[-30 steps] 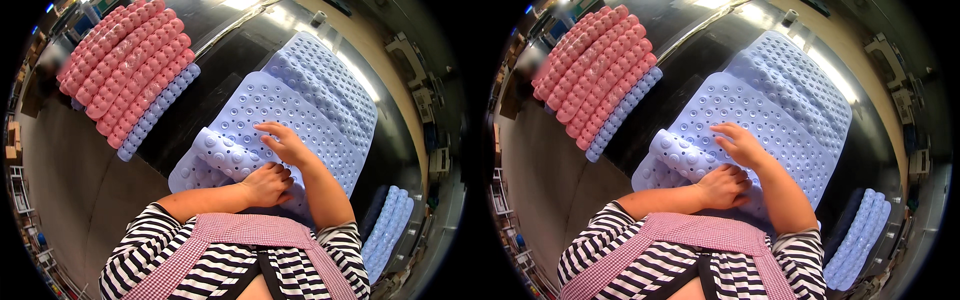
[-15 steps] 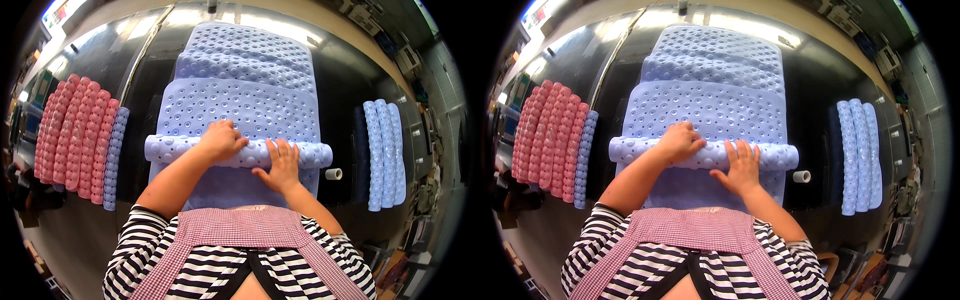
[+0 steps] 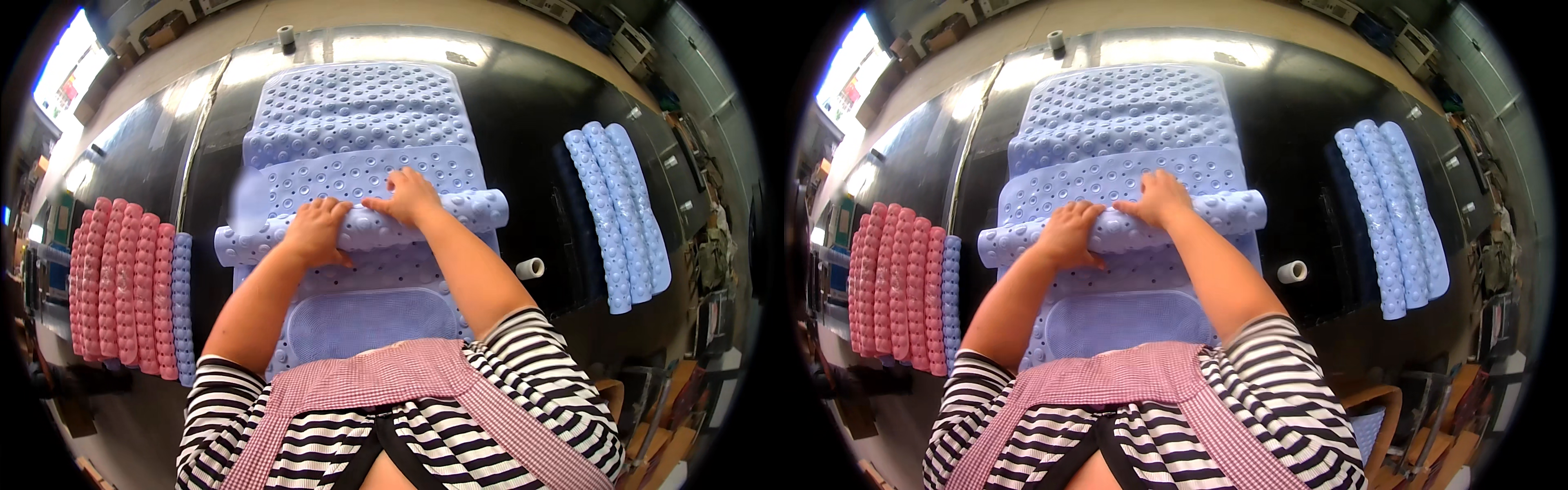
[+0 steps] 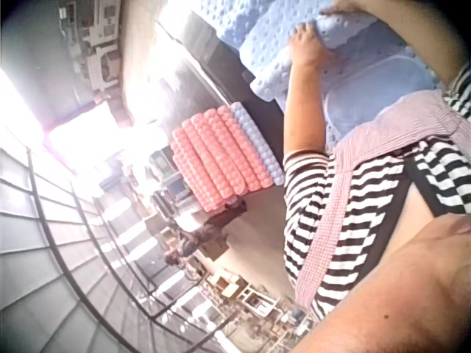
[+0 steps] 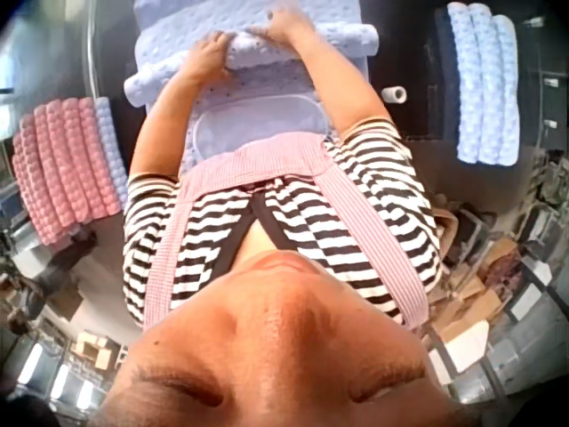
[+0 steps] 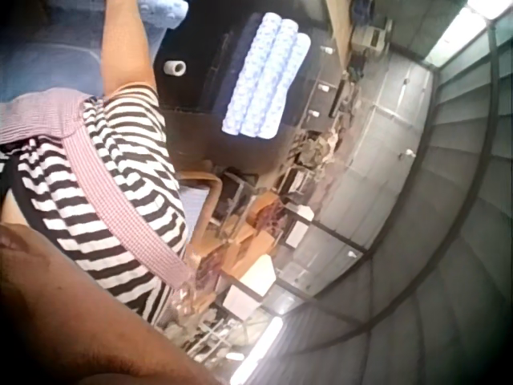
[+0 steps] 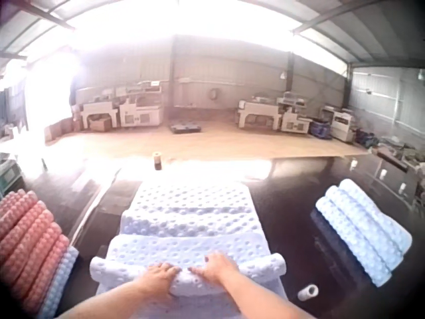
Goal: The person rolls textured blue bath mats one by one, securing each roll with a piece of clear adhesive tape, and places the finished rolls into a container.
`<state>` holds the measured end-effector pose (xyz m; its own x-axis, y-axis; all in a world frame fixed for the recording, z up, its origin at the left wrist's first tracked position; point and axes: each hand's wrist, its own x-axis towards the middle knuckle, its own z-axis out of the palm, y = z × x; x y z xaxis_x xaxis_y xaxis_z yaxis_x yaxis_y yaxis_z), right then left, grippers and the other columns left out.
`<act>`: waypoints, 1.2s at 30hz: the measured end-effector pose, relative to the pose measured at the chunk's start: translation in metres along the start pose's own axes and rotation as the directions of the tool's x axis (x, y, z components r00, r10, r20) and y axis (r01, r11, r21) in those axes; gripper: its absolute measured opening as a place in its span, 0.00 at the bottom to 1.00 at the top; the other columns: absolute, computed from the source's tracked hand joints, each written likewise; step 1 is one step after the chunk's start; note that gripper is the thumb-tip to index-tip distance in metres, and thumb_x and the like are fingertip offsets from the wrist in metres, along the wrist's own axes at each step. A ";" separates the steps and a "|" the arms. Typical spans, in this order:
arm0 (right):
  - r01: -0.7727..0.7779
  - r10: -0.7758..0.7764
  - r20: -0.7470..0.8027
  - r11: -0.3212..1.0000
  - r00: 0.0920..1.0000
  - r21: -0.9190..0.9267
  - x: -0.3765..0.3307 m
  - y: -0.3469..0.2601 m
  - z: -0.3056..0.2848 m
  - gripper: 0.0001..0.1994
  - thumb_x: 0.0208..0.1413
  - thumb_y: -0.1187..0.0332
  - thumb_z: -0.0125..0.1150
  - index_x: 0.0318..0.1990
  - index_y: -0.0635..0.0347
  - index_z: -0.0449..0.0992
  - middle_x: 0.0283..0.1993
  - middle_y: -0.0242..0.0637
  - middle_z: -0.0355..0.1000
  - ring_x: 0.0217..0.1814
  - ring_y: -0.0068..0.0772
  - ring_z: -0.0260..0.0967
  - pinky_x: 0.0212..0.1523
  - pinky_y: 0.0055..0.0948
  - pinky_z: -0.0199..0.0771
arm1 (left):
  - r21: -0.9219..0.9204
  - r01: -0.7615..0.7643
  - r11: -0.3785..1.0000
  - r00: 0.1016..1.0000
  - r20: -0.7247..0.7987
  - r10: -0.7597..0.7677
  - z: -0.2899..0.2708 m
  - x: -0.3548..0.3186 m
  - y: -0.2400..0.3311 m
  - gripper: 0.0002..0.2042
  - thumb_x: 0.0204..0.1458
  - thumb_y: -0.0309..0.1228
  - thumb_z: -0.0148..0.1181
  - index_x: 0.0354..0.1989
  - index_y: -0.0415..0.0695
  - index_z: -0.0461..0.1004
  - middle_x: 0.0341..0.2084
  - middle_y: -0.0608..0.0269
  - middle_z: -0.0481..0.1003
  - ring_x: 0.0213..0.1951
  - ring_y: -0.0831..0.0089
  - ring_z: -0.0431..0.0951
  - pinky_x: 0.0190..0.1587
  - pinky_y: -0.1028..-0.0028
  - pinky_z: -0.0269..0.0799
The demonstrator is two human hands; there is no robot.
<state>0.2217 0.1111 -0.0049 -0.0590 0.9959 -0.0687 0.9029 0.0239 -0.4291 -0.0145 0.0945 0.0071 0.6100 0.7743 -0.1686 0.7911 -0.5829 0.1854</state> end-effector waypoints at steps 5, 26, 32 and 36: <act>0.141 -0.153 0.036 0.963 0.988 0.230 0.021 0.012 -0.010 0.34 0.39 0.40 0.78 0.45 0.59 0.79 0.50 0.44 0.77 0.54 0.48 0.74 0.52 0.42 0.74 | -0.194 0.005 0.981 0.992 0.124 0.019 -0.013 0.037 -0.028 0.47 0.31 0.48 0.81 0.64 0.45 0.70 0.58 0.51 0.71 0.64 0.50 0.67 0.68 0.58 0.63; 0.399 -0.574 -0.404 0.805 0.713 -0.440 -0.111 0.042 0.045 0.40 0.42 0.53 0.74 0.67 0.48 0.70 0.60 0.45 0.67 0.63 0.53 0.64 0.65 0.52 0.60 | 0.251 0.026 0.968 0.908 -0.411 0.083 0.040 -0.077 0.017 0.29 0.57 0.29 0.51 0.70 0.62 0.65 0.42 0.54 0.75 0.46 0.52 0.75 0.56 0.52 0.65; 0.377 -0.461 -0.303 0.878 0.834 -0.296 -0.213 0.017 0.041 0.38 0.42 0.60 0.73 0.66 0.47 0.71 0.58 0.45 0.66 0.63 0.52 0.62 0.68 0.53 0.58 | 0.173 -0.024 0.985 0.928 -0.361 0.086 0.052 -0.148 0.053 0.30 0.55 0.28 0.56 0.69 0.62 0.66 0.47 0.52 0.74 0.52 0.50 0.74 0.55 0.51 0.65; 0.345 -0.364 -0.105 0.924 0.925 -0.167 -0.174 0.004 0.017 0.43 0.36 0.44 0.78 0.63 0.50 0.74 0.57 0.45 0.70 0.64 0.51 0.63 0.66 0.49 0.60 | -0.082 0.065 0.995 0.991 0.125 -0.054 0.008 -0.113 0.034 0.46 0.36 0.37 0.79 0.70 0.60 0.65 0.51 0.53 0.73 0.58 0.50 0.72 0.60 0.54 0.65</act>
<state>0.2289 -0.0640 -0.0098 -0.3390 0.9220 0.1868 0.8849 0.3800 -0.2694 -0.0566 -0.0147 0.0246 0.5670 0.7680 -0.2977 0.8226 -0.5094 0.2527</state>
